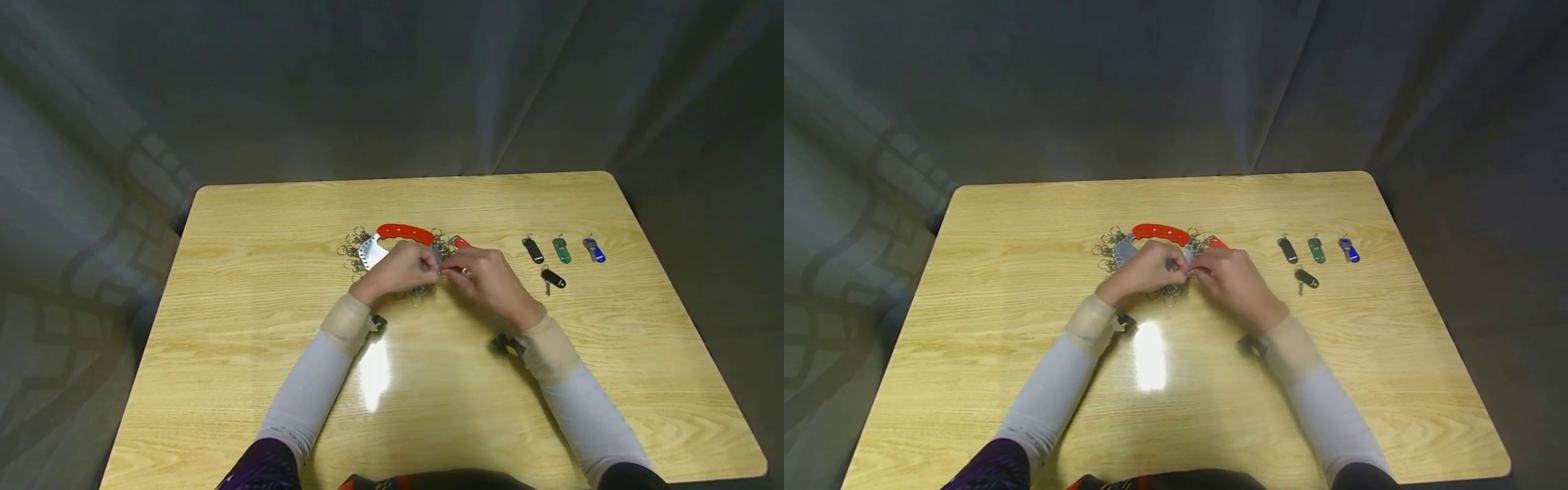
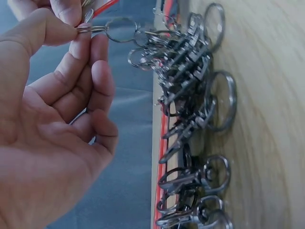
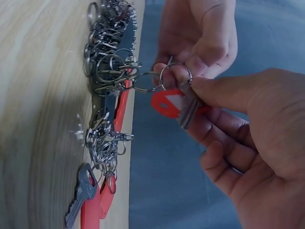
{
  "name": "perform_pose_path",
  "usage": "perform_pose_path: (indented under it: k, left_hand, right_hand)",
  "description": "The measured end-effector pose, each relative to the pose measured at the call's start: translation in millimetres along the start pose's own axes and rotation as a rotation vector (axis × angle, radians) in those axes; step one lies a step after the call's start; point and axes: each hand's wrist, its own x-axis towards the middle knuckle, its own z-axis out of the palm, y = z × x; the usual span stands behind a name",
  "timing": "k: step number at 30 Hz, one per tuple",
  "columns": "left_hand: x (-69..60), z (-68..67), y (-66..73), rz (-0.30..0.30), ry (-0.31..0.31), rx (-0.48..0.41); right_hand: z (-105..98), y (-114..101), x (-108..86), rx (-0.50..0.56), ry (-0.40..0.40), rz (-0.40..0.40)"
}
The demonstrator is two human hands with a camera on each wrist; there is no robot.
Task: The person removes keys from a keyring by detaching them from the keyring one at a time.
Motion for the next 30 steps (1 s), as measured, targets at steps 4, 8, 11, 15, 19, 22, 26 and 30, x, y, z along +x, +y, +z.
perform_pose_path:
  k: [4, 8, 11, 15, 19, 22, 26, 30]
  left_hand:
    - [-1.3, -2.2, -0.5, -0.023, 0.001, -0.065]
    - [-3.1, -4.6, -1.8, -0.023, 0.011, -0.11]
    - [-4.3, -6.1, -3.3, -0.001, 0.014, -0.132]
    - [-5.1, -7.7, -4.3, 0.023, -0.006, -0.139]
    - [-5.0, -8.1, -4.4, 0.032, -0.016, -0.128]
    - [-4.4, -7.2, -2.6, 0.048, -0.006, -0.108]
    - [-2.6, -3.8, 2.3, 0.046, 0.022, -0.034]
    - [-0.2, 1.2, 8.6, 0.009, 0.046, 0.128]
  right_hand:
    - [-3.2, 1.3, 0.7, 0.052, 0.004, 0.071]
    - [-5.1, 4.1, 1.0, 0.068, 0.014, 0.121]
    - [-6.0, 6.5, 0.8, 0.077, 0.026, 0.135]
    - [-7.0, 8.6, 0.5, 0.087, 0.031, 0.136]
    - [-6.5, 8.8, 0.1, 0.086, 0.034, 0.144]
    - [-5.2, 7.0, -0.2, 0.063, 0.037, 0.142]
    - [-3.1, 2.8, 0.3, -0.013, 0.046, 0.075]
    - [0.2, 0.0, 0.6, -0.119, 0.063, -0.037]
